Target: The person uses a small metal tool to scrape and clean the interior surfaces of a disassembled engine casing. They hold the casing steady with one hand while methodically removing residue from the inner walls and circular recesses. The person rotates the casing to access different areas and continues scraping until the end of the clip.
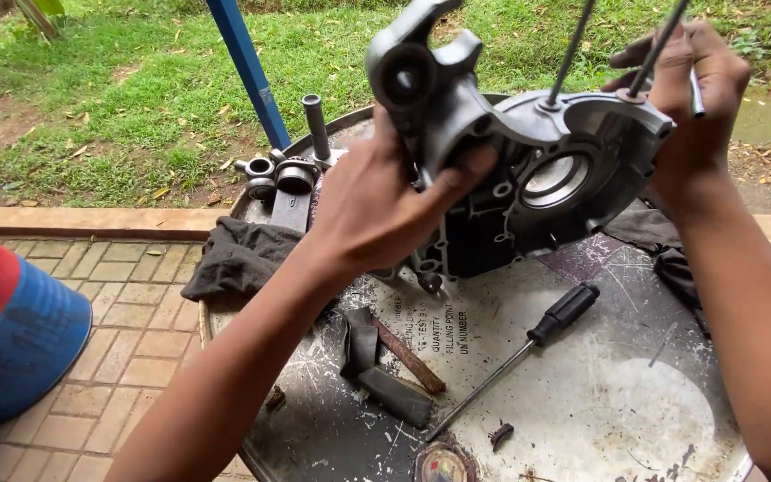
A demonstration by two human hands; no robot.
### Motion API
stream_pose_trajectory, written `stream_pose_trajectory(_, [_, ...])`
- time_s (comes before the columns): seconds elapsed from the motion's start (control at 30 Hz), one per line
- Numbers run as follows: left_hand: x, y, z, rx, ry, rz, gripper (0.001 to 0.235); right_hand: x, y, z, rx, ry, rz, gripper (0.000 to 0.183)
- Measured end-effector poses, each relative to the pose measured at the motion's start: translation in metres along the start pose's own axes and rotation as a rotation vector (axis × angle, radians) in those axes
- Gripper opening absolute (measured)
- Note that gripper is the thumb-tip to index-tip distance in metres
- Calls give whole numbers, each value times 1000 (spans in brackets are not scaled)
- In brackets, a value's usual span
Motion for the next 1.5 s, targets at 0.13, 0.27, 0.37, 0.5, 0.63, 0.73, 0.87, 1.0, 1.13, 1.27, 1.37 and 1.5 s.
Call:
stream_pose_trajectory(0.13, [5, 5, -1, -6, 3, 75, 82, 0, -9, 2, 5, -39, 2, 38])
stream_pose_trajectory(0.27, [4, 3, 0, 9, 74, 52, 84, 0, -9, 2, 14, -38, -13, 38])
stream_pose_trajectory(0.37, [-5, 9, -1, 36, 257, 8, 89, -4, -19, 2, 31, -63, -6, 36])
stream_pose_trajectory(0.5, [-17, 21, -12, -58, 499, 95, 116, -4, -17, 4, 7, -68, -24, 36])
stream_pose_trajectory(0.63, [-13, 48, -13, 57, 459, 209, 82, -4, -23, 9, -1, -41, -51, 35])
stream_pose_trajectory(0.73, [-20, 56, -6, -26, 477, 130, 36, -5, -19, 8, -29, -19, -68, 35])
stream_pose_trajectory(0.87, [-27, 87, -1, -184, 463, 16, 20, -7, -16, 5, -70, -14, -88, 36])
stream_pose_trajectory(1.0, [-53, 130, -8, -330, 297, 11, 22, -7, -13, 3, -119, -7, -82, 35])
stream_pose_trajectory(1.13, [-61, 138, -29, -272, 107, 54, 27, -7, -14, 1, -70, -22, -53, 34])
stream_pose_trajectory(1.27, [-52, 88, -35, -282, 176, -69, 53, -6, -14, 3, -21, -18, -48, 34])
stream_pose_trajectory(1.37, [-37, 88, -33, -234, 314, 21, 66, -10, -28, 4, 12, -26, -56, 33])
stream_pose_trajectory(1.5, [-30, 98, -32, -42, 320, 28, 55, -13, -31, 4, -16, -27, -32, 37])
Point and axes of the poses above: each hand's wrist, its own z-axis towards the middle knuckle, its own x-axis out of the palm, y = z × x, the point moved 6 cm from there along z, towards the middle knuckle, and after that the axes turned 6 degrees about -y, right-handed, at the moved point
